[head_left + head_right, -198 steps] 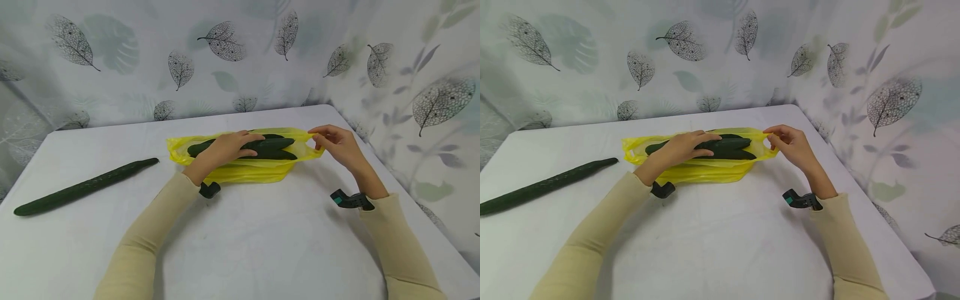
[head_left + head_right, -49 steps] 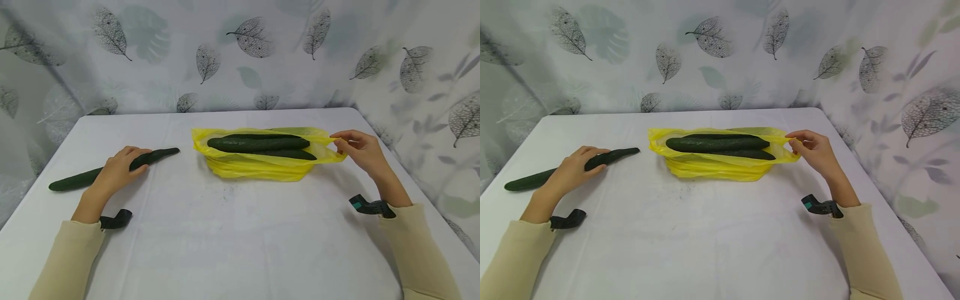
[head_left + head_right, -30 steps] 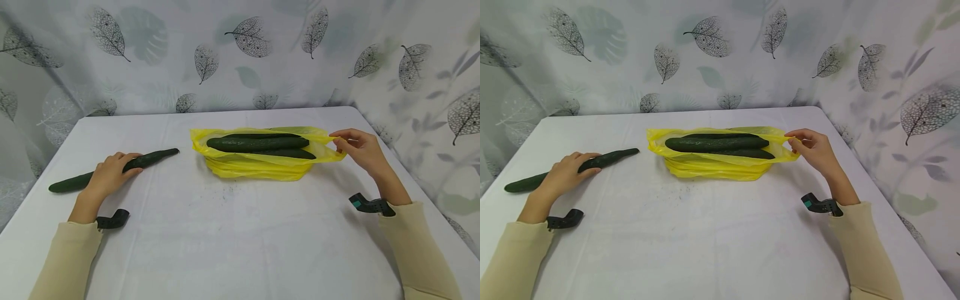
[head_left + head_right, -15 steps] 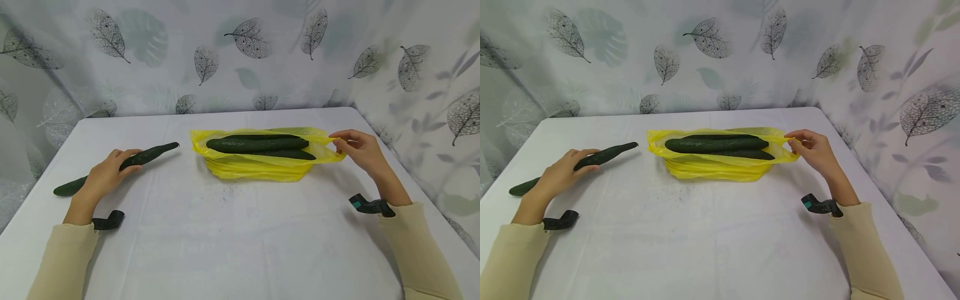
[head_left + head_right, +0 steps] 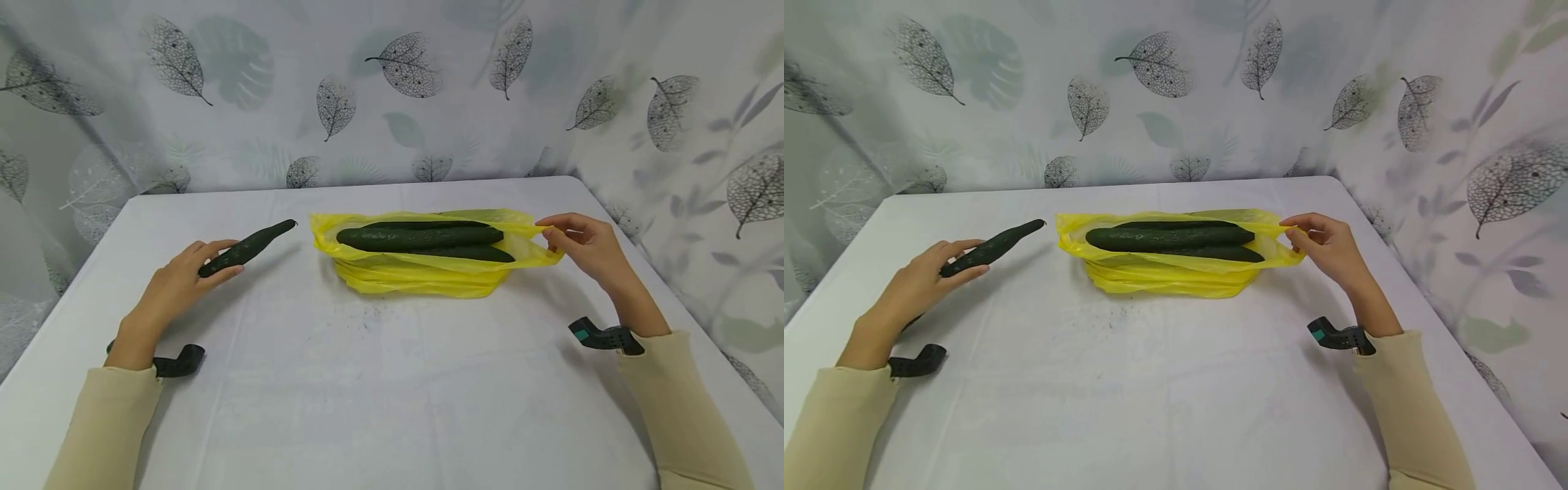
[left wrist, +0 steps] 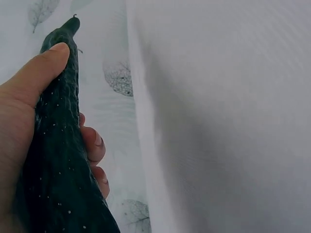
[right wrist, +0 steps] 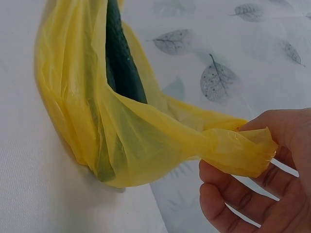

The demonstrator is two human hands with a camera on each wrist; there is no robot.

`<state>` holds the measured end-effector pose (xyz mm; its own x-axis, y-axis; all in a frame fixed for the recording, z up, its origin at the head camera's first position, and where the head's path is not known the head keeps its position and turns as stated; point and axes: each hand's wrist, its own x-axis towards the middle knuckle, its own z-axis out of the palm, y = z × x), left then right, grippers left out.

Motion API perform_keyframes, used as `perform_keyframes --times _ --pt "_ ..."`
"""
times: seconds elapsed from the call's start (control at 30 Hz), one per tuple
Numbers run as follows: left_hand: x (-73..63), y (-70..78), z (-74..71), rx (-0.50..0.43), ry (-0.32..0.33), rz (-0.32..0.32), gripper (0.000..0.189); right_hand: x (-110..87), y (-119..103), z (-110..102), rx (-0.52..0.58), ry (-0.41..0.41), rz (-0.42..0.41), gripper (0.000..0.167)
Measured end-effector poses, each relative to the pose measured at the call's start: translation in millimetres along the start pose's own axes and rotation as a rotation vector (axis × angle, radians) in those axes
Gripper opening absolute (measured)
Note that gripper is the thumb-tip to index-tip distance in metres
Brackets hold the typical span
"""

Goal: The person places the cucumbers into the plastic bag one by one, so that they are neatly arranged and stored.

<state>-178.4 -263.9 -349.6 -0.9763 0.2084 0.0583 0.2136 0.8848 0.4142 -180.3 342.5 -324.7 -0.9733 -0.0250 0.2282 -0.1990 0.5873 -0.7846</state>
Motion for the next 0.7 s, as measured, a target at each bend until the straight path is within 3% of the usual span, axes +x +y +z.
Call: perform_keyframes --times 0.2,0.7 --pt "-4.1 12.8 -2.6 0.023 0.057 0.051 0.056 1.2 0.9 2.0 0.021 -0.016 -0.01 0.031" --pt "9.9 68.4 -12.5 0.185 0.343 0.355 0.047 1.0 1.3 -1.2 0.023 -0.014 -0.01 0.032"
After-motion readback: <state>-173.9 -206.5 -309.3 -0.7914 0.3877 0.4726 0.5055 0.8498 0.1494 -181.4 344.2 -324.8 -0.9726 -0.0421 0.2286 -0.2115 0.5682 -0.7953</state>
